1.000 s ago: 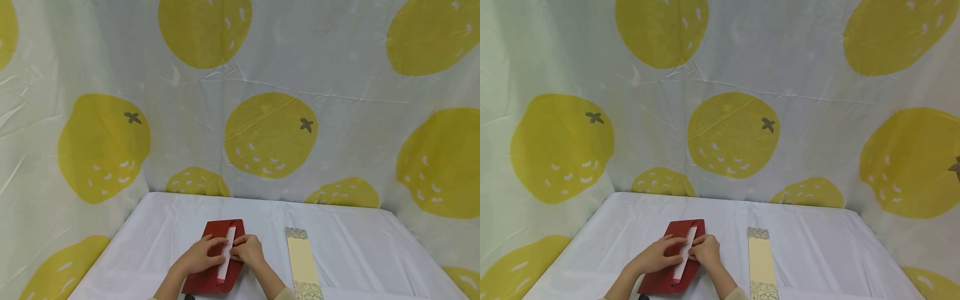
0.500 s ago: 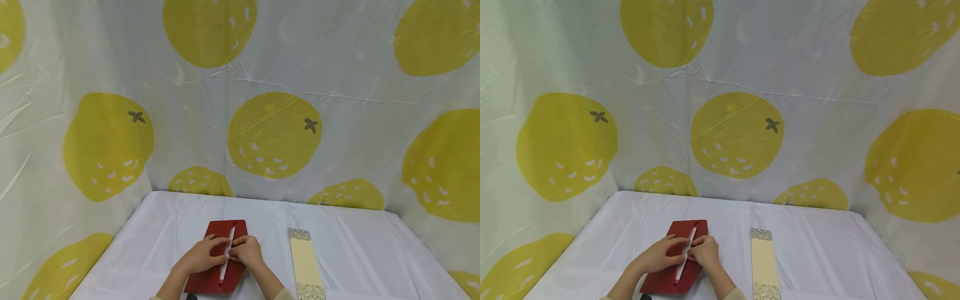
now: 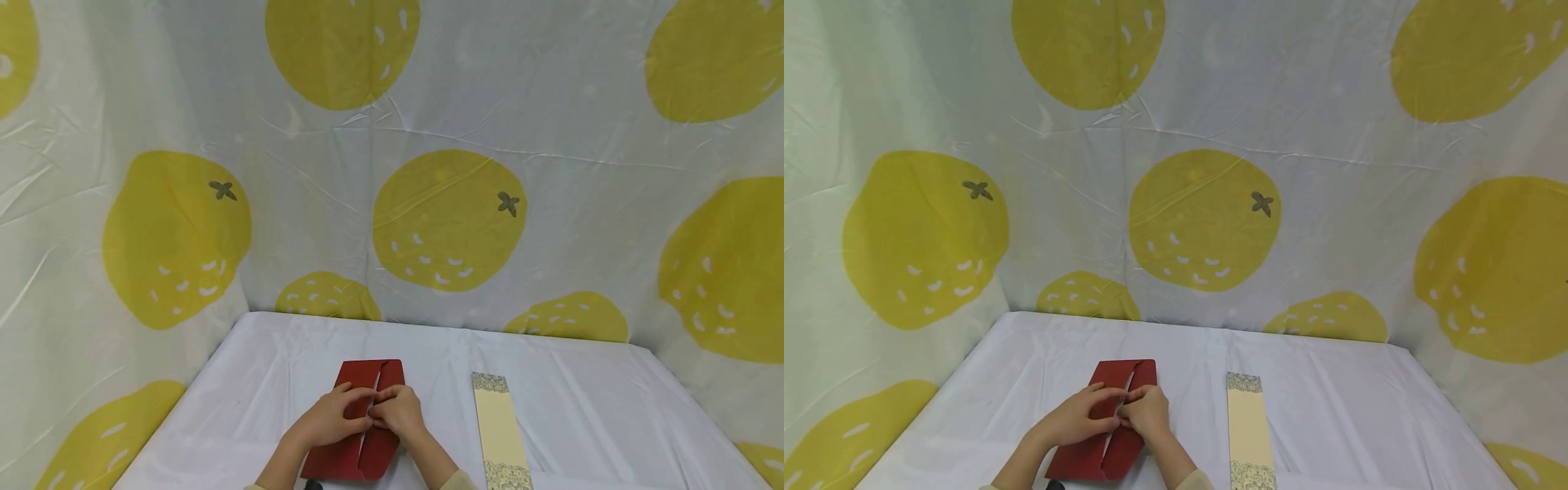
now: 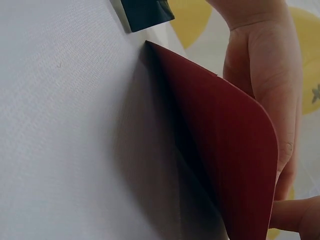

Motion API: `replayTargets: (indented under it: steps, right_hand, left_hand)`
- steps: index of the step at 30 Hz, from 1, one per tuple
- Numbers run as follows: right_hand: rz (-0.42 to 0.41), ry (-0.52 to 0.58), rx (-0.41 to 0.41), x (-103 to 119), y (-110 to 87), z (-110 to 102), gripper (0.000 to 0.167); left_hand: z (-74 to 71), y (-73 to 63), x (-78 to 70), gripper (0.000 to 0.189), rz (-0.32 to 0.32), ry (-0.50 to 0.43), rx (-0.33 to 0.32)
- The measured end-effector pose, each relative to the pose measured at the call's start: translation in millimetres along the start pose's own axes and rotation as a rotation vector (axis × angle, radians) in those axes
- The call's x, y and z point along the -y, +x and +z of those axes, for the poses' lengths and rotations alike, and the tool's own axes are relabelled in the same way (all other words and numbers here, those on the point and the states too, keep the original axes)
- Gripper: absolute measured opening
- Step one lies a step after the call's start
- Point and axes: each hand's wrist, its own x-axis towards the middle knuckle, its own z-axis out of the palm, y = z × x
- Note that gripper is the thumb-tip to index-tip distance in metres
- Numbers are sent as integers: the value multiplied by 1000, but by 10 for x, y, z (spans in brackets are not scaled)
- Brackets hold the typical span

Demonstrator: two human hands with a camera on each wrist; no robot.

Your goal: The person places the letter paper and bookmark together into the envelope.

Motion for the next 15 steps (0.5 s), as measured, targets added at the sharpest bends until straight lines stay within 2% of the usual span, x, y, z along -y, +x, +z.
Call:
replayTargets:
  steps: [15]
  right_hand:
    - [22, 68, 11, 11, -41, -78, 13]
  left_hand:
    - [-10, 1, 6, 44, -22, -12, 18]
